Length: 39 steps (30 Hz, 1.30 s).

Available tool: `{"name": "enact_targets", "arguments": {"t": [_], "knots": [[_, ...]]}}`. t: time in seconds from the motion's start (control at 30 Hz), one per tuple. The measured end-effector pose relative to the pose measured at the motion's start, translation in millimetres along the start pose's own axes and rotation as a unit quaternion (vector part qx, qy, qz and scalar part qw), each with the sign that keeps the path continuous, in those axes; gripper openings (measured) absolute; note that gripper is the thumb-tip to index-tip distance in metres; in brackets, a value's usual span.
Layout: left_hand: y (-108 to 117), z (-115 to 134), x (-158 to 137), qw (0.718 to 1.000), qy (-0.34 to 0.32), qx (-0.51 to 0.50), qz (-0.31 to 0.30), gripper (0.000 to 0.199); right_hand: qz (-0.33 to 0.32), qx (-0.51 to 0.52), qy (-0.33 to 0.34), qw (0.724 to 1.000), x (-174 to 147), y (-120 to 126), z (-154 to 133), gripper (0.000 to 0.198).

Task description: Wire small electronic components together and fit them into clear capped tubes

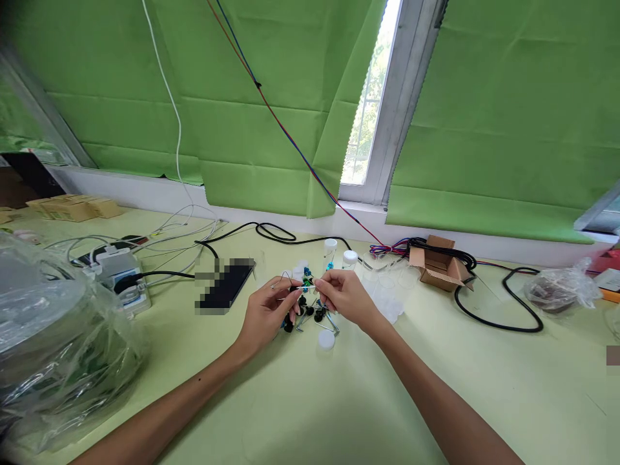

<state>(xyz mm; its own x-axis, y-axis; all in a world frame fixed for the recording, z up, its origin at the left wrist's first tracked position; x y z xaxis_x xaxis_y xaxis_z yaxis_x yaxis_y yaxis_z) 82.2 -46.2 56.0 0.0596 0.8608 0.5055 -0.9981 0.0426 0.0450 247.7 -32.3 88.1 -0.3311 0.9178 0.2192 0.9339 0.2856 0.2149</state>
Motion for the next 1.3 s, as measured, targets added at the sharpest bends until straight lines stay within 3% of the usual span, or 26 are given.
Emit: {"name": "enact_targets", "arguments": {"t": [0.17, 0.37, 0.53, 0.67, 0.87, 1.1, 1.3], "knots": [[-0.9, 1.1, -1.1, 0.999, -0.023, 0.023, -0.013, 0.014, -0.031, 0.082, -0.09, 0.992, -0.9, -0.8, 5.3, 0.04], [-2.9, 3.6, -1.6, 0.998, -0.036, 0.047, -0.025, 0.014, -0.068, 0.207, -0.208, 0.954, -3.2, -2.2, 14.3, 0.042], [-2.7, 6.0, -1.7, 0.998, -0.024, 0.052, -0.026, 0.014, -0.075, 0.228, -0.224, 0.945, -2.7, -3.8, 15.1, 0.043], [-2.4, 4.1, -0.2, 0.999, 0.009, 0.028, -0.023, 0.015, -0.062, 0.159, -0.176, 0.969, -2.0, -4.1, 12.1, 0.044], [-0.6, -0.4, 2.9, 0.997, 0.071, -0.038, 0.001, 0.016, -0.007, -0.047, -0.024, 0.999, 0.5, 4.7, 2.9, 0.034], [0.4, -0.6, 4.3, 0.992, 0.105, -0.062, 0.01, 0.017, 0.026, -0.269, 0.19, 0.944, -1.4, 8.2, -7.7, 0.015], [-1.3, 1.8, 4.0, 0.991, 0.114, -0.069, 0.008, 0.02, 0.009, -0.274, 0.229, 0.934, -2.6, 6.2, -8.2, 0.024]]}}
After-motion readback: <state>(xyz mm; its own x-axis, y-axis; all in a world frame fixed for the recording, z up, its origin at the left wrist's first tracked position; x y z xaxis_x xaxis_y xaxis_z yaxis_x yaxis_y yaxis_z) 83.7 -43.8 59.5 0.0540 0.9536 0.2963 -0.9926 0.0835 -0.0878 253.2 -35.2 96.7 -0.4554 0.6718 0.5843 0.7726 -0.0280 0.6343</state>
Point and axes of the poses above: each hand's wrist, its own x-axis towards the middle knuckle, its own y-axis out of the back of the hand, z = x × y, the point moved 4 cm from there along x, towards the middle knuckle, and after that the axes turned 1 degree about z, right-handed, at the moved point
